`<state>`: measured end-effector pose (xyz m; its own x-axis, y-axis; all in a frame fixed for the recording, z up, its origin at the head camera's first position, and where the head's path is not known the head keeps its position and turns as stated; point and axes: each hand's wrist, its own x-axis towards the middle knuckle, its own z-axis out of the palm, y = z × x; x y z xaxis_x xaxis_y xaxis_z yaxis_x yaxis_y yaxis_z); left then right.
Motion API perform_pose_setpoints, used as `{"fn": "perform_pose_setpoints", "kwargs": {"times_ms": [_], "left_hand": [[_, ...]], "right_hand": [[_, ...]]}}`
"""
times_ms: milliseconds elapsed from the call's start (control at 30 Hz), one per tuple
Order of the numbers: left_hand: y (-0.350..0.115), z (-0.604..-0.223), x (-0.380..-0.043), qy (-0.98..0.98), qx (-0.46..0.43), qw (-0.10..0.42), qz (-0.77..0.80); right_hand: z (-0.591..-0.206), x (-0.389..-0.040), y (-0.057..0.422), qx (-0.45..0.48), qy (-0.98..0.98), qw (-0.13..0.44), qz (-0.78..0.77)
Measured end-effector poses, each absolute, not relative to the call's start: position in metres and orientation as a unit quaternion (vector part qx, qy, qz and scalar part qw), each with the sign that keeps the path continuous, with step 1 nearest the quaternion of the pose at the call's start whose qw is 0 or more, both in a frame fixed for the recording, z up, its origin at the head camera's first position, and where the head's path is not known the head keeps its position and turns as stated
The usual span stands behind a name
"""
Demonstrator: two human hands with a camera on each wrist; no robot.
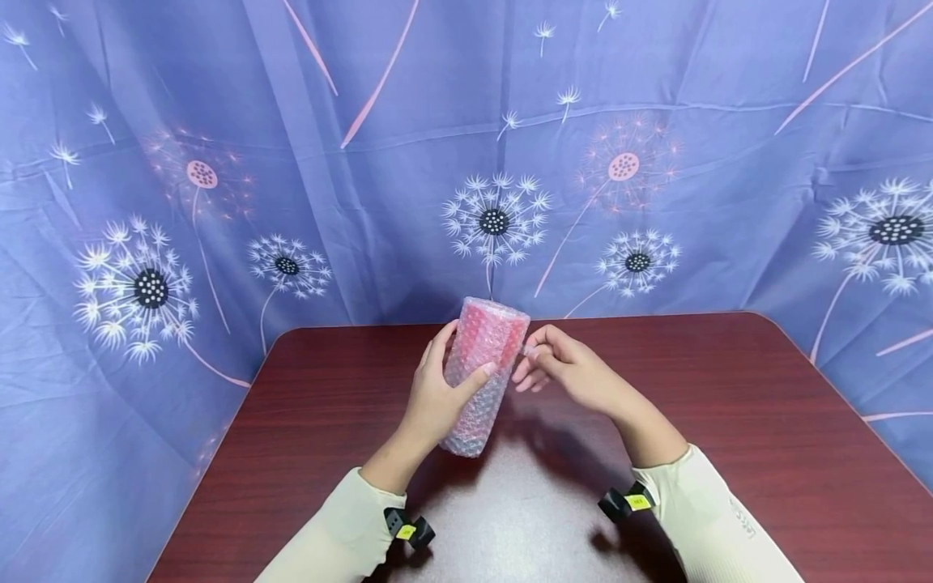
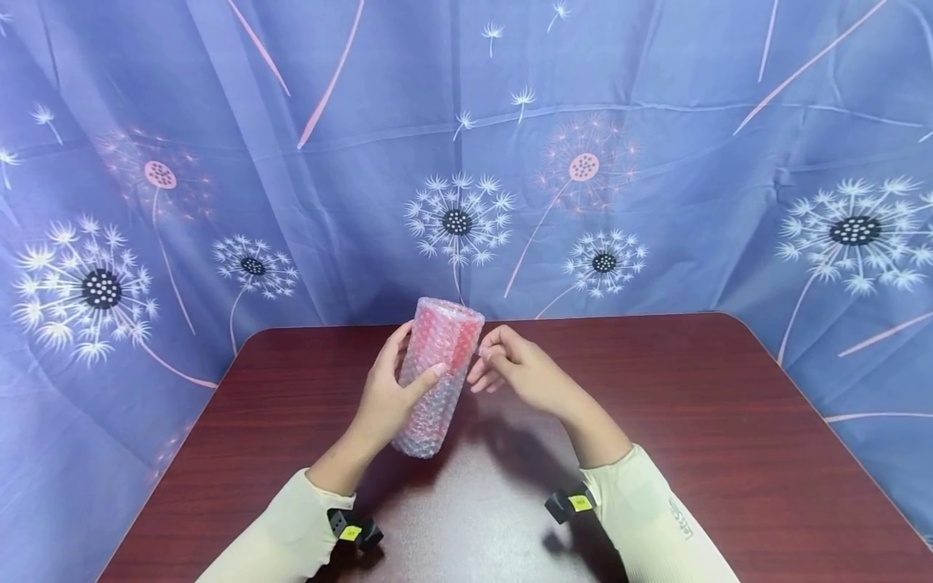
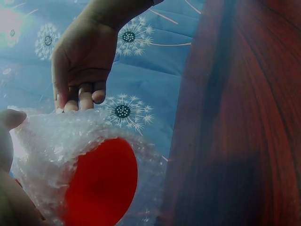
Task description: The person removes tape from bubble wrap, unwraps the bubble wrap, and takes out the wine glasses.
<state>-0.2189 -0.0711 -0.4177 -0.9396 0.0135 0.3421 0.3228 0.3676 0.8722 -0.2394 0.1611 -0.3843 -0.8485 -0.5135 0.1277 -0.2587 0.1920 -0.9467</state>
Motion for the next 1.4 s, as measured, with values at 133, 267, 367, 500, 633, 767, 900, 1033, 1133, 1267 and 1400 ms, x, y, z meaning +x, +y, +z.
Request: {"fn": "perform_pose_setpoints", "kwargs": {"times_ms": [133,267,367,500,633,767,900,1033,1133,1267,1400], "left_hand": [[-0.0715,-0.4176,-0.219,-0.814,-0.098,0.147,-0.553],[-0.0718,-0.4173,-0.2195,-0.812,-0.093,0.146,-0.557],[-0.0717,-0.4172,-0.2197,-0.812,-0.092,0.143,-0.559],[-0.0712,-0.4165,-0.2189,-0.809,-0.095,0.14,-0.563],[-0.0702,-0.4156,-0.218,-0.809,-0.099,0.138,-0.563],[-0.0695,-0.4161,-0.2177,-0.812,-0.1,0.137,-0.559],[-0.0694,-0.4165,-0.2174,-0.812,-0.102,0.136,-0.558],[-0.069,-0.4162,-0.2171,-0.812,-0.103,0.137,-0.559],[-0.0688,-0.4162,-0.217,-0.812,-0.104,0.137,-0.558],[-0.0689,-0.4162,-0.2168,-0.811,-0.103,0.135,-0.56],[-0.0688,-0.4159,-0.217,-0.811,-0.103,0.134,-0.56]], "right_hand": [[-0.3836,-0.2387,0.1601,-0.245,0.781,0.082,-0.569],[-0.3837,-0.2384,0.1604,-0.241,0.791,0.064,-0.559],[-0.3831,-0.2385,0.1606,-0.241,0.789,0.064,-0.562],[-0.3833,-0.2396,0.1611,-0.249,0.78,0.071,-0.57],[-0.385,-0.2412,0.1615,-0.26,0.774,0.072,-0.572],[-0.3854,-0.2421,0.1604,-0.257,0.78,0.067,-0.567],[-0.3849,-0.2424,0.1599,-0.249,0.786,0.065,-0.562],[-0.3849,-0.2425,0.1598,-0.248,0.789,0.065,-0.558],[-0.3853,-0.2424,0.1596,-0.25,0.793,0.065,-0.552],[-0.3856,-0.2422,0.1594,-0.247,0.796,0.068,-0.549],[-0.385,-0.2418,0.1588,-0.246,0.793,0.072,-0.553]]}}
